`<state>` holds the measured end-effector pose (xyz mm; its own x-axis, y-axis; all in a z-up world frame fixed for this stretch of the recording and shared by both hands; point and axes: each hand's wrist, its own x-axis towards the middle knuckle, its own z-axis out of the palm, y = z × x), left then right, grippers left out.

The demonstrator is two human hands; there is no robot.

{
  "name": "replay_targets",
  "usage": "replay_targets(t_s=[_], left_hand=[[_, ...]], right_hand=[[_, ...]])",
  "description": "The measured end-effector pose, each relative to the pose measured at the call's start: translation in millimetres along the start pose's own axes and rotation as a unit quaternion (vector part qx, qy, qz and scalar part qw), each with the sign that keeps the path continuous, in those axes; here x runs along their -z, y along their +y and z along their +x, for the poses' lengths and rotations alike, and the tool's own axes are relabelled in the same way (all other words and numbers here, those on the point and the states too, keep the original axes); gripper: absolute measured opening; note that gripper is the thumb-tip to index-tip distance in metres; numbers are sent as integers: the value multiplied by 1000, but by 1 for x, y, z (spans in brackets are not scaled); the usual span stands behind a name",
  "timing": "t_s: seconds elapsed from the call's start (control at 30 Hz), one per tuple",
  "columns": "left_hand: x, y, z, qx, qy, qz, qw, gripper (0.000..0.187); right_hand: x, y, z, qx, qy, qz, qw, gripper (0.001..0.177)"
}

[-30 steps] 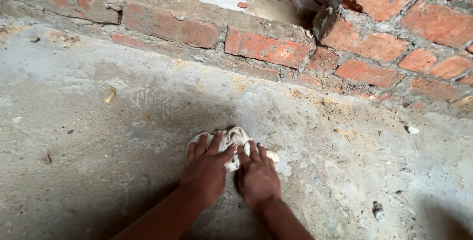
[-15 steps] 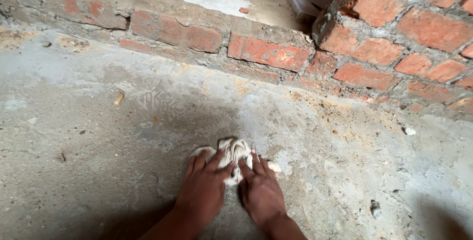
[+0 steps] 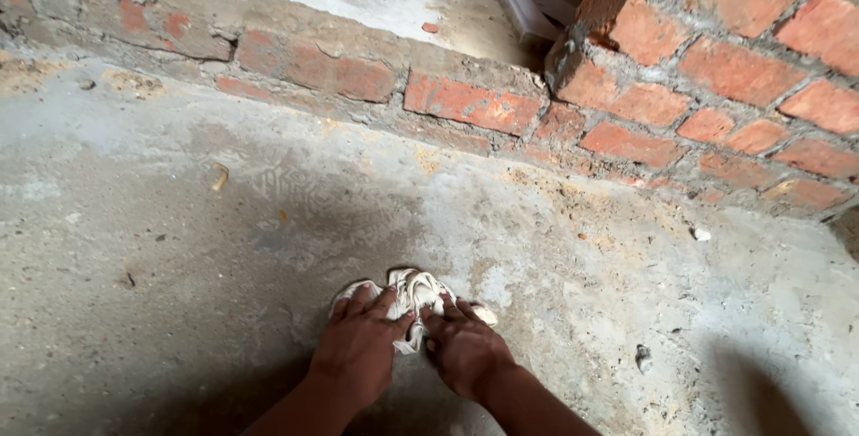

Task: The person wipes a concrete floor and a brick wall with a white cloth. They dip the cloth into a yellow bucket of water to wet it and then continue scrubbing the floor surface near a squat toilet.

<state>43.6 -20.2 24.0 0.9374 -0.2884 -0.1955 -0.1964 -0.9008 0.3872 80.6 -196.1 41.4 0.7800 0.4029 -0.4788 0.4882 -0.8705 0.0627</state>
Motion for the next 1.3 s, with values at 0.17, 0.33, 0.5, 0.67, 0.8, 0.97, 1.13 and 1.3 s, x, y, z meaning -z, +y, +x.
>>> replay_targets(t_s=[0.17, 0.33, 0.5, 0.67, 0.8, 0.97, 1.13, 1.3], left_hand=[[3, -7, 11, -18, -20, 26, 999, 57], [-9, -11, 17, -35, 12, 42, 998, 56], [-8, -14, 19, -23, -19, 6, 1000, 60], [-9, -14, 18, -14, -25, 14, 999, 65], [-6, -6, 14, 15, -40, 70, 997, 68], [4, 14, 1, 69, -60, 65, 994, 66], [7, 20, -7, 92, -33, 86, 992, 61], [-2, -13, -26, 157, 50, 104, 981, 58]], right_hand=[[1, 9, 6, -14, -2, 10, 1000, 58], [13, 11, 10, -14, -39, -33, 999, 63], [26, 14, 16, -5, -71, -65, 995, 65], [27, 22, 12, 24, -67, -58, 996, 67], [7, 24, 13, 58, -37, -86, 994, 71], [-15, 22, 20, 66, 30, -41, 997, 58], [-24, 7, 1, -12, 112, 94, 989, 55], [-37, -12, -2, 112, 186, -25, 976, 62]])
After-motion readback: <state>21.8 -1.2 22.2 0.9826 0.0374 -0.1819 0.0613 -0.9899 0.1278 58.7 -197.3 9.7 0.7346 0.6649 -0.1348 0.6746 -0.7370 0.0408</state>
